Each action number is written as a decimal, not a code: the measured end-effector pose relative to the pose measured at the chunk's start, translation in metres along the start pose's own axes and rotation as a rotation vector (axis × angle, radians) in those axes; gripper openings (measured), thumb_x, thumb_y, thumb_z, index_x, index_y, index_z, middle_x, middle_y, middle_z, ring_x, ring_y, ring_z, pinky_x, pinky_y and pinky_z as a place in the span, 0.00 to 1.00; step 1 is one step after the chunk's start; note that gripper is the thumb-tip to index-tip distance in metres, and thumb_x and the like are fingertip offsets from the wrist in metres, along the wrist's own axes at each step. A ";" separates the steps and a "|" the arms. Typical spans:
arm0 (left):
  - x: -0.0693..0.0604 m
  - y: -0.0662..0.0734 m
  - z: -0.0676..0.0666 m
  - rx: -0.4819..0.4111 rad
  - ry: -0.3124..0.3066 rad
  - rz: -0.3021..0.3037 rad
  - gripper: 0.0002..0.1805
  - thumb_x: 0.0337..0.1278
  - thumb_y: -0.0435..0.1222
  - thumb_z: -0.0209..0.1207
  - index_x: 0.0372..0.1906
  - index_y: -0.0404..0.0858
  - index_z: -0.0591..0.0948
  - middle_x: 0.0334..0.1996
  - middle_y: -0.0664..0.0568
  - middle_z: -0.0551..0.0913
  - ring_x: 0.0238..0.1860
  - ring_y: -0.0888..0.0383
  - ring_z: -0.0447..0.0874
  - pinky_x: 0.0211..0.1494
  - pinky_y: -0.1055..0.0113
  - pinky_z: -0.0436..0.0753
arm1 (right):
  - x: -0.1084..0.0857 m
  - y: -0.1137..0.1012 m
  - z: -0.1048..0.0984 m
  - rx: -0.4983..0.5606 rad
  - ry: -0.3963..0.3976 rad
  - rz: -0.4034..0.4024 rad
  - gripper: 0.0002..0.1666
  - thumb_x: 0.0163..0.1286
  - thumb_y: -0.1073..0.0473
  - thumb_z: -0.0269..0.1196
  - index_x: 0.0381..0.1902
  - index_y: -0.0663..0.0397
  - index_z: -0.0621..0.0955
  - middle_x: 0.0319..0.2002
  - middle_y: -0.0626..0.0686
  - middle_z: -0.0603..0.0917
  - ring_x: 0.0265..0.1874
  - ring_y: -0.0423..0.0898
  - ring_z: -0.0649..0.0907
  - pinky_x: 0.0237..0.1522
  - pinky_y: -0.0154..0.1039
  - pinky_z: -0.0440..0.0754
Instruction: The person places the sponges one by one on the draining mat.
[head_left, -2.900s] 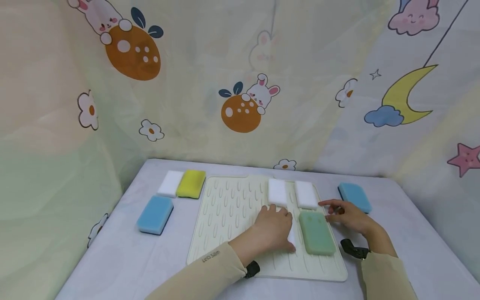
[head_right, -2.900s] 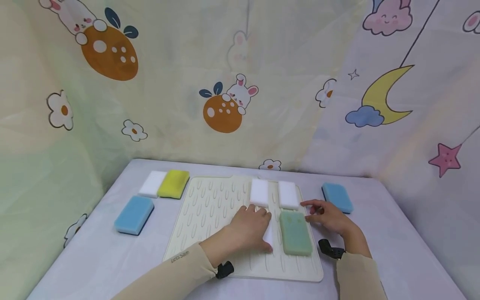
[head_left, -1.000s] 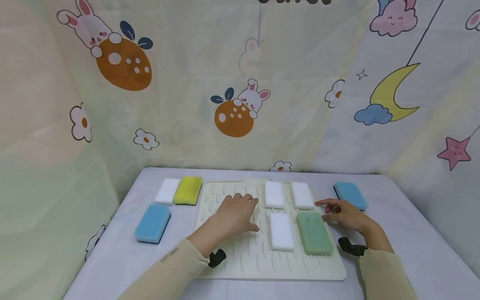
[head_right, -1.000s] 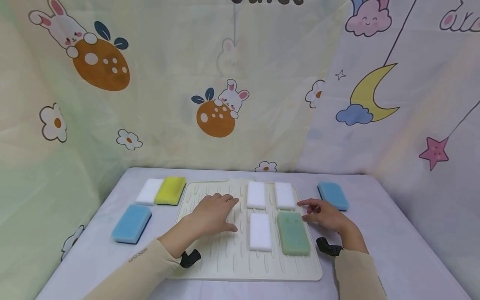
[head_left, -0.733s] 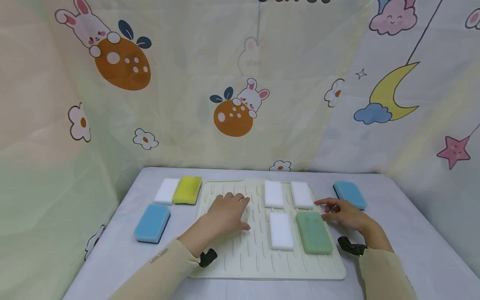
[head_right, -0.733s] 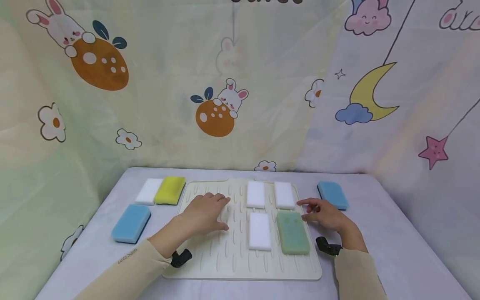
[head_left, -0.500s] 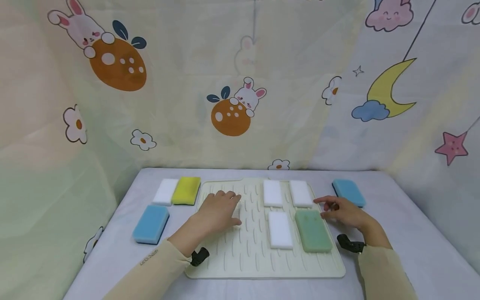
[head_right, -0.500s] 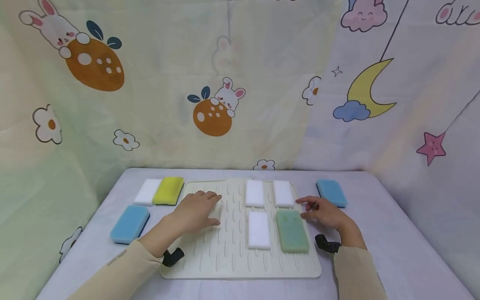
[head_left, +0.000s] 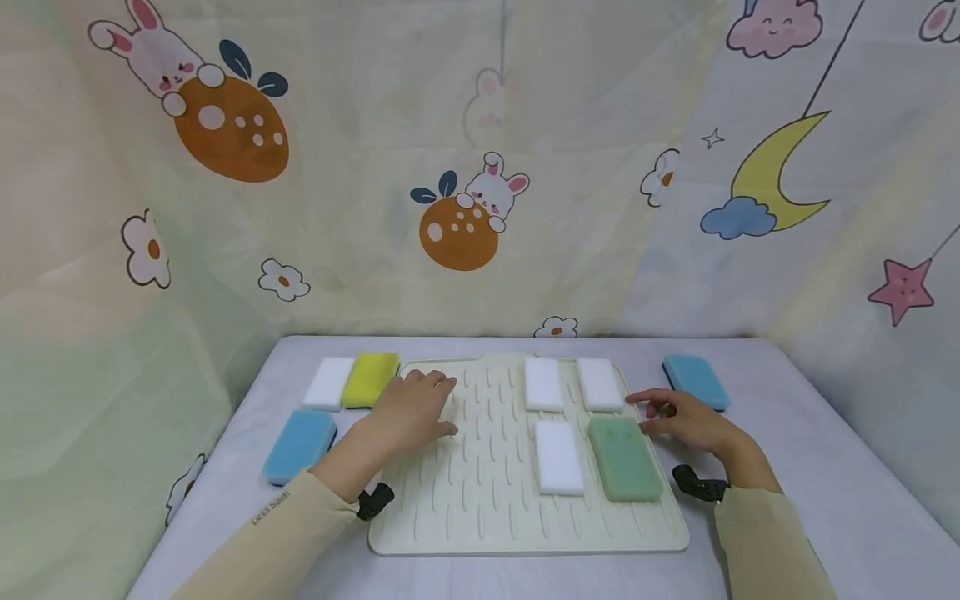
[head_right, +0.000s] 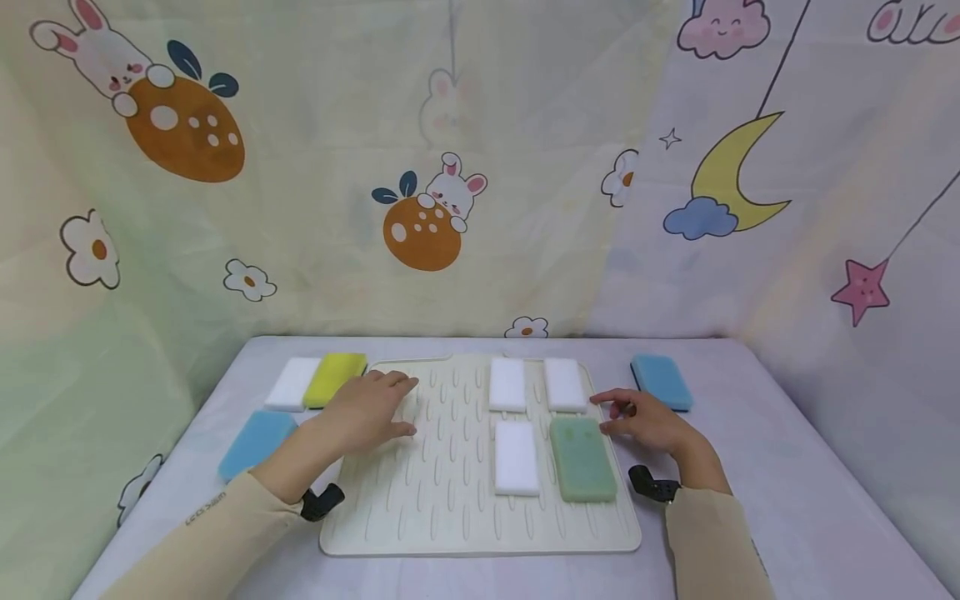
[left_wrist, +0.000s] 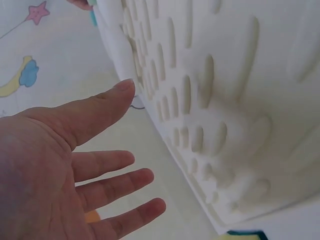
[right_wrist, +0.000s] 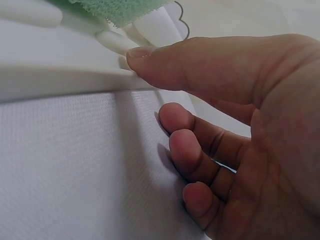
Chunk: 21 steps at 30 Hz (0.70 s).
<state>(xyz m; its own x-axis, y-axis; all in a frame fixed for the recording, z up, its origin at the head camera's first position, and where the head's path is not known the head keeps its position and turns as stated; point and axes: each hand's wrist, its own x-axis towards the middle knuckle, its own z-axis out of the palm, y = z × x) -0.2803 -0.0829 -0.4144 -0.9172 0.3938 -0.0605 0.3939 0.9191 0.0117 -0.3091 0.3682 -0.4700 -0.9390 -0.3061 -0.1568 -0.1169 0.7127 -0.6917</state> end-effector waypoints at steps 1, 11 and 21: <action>0.000 -0.002 -0.001 0.008 -0.001 -0.001 0.41 0.61 0.56 0.69 0.74 0.40 0.74 0.70 0.47 0.76 0.68 0.42 0.75 0.66 0.43 0.77 | 0.000 0.000 0.000 0.001 0.001 -0.001 0.31 0.68 0.57 0.71 0.67 0.55 0.79 0.43 0.54 0.79 0.33 0.44 0.74 0.33 0.34 0.73; -0.001 -0.033 -0.010 0.035 0.008 -0.045 0.42 0.59 0.52 0.72 0.73 0.37 0.73 0.70 0.43 0.75 0.69 0.36 0.73 0.66 0.36 0.74 | -0.001 0.002 0.000 0.004 0.009 0.000 0.31 0.67 0.56 0.71 0.67 0.54 0.79 0.43 0.54 0.79 0.34 0.44 0.74 0.33 0.34 0.72; 0.002 -0.064 -0.018 -0.002 -0.022 -0.115 0.44 0.55 0.48 0.75 0.74 0.35 0.72 0.72 0.41 0.73 0.69 0.33 0.71 0.65 0.35 0.73 | 0.000 0.002 -0.001 0.010 0.005 -0.006 0.31 0.67 0.56 0.71 0.67 0.55 0.80 0.42 0.55 0.79 0.33 0.44 0.74 0.33 0.34 0.73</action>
<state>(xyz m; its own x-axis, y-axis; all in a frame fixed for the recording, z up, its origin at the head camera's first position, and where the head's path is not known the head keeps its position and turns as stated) -0.3083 -0.1413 -0.3976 -0.9548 0.2851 -0.0836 0.2857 0.9583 0.0056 -0.3098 0.3697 -0.4709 -0.9398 -0.3074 -0.1493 -0.1194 0.7047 -0.6993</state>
